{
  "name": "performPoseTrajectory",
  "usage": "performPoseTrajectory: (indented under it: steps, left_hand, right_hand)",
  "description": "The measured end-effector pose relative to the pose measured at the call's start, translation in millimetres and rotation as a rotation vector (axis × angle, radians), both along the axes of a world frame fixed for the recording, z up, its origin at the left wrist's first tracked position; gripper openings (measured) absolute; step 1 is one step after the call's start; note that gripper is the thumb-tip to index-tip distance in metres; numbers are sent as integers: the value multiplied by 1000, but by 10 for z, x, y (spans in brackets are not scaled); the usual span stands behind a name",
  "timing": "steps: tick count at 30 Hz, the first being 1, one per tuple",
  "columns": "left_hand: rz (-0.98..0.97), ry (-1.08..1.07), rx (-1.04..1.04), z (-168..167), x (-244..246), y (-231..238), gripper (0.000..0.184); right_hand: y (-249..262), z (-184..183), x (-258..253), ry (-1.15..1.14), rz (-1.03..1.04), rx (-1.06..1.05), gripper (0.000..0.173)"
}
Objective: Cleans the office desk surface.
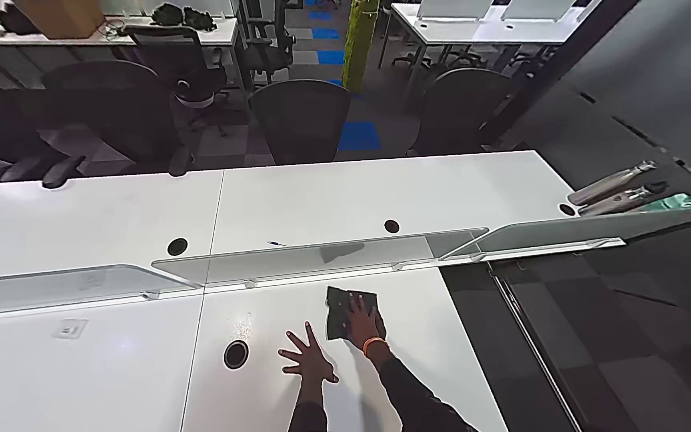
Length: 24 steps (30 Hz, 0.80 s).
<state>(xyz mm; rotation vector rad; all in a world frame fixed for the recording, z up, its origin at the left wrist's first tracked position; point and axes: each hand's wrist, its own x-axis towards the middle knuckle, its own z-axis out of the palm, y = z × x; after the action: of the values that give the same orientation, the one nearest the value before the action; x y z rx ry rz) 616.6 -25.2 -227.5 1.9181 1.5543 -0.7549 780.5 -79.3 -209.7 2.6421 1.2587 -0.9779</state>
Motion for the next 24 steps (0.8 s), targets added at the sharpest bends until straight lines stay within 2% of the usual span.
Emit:
performPoseTrajectory:
  steps: [4,11,15,17,20,22,24]
  left_hand:
    - [-1,-30,-4,-6,-27,-3,172]
    - [9,-101,22,25,-73,-18,171]
    - [-29,-127,5,14,-161,-32,172]
    - [-176,-117,-1,25,-304,6,169]
    - [-503,-85,-3,-35,-765,37,168]
    - [-653,-44,-11,-50,-1094,82,171]
    - [-718,-22,-43,-24,-1273,148,170]
  right_hand:
    - [-334,6,-58,30,68,-2,60]
    - [-1205,80,-60,-17,-126,-42,61]
    - [-1683,89,-465,-2,-121,-69,59]
    - [-1858,132,-804,33,-18,-86,61]
    - [-2129,110,-1316,86,126,-86,62]
    - [-2188,84,-1522,112,130,-99,68]
    - [-2103,81,-1554,120,107,-123,76]
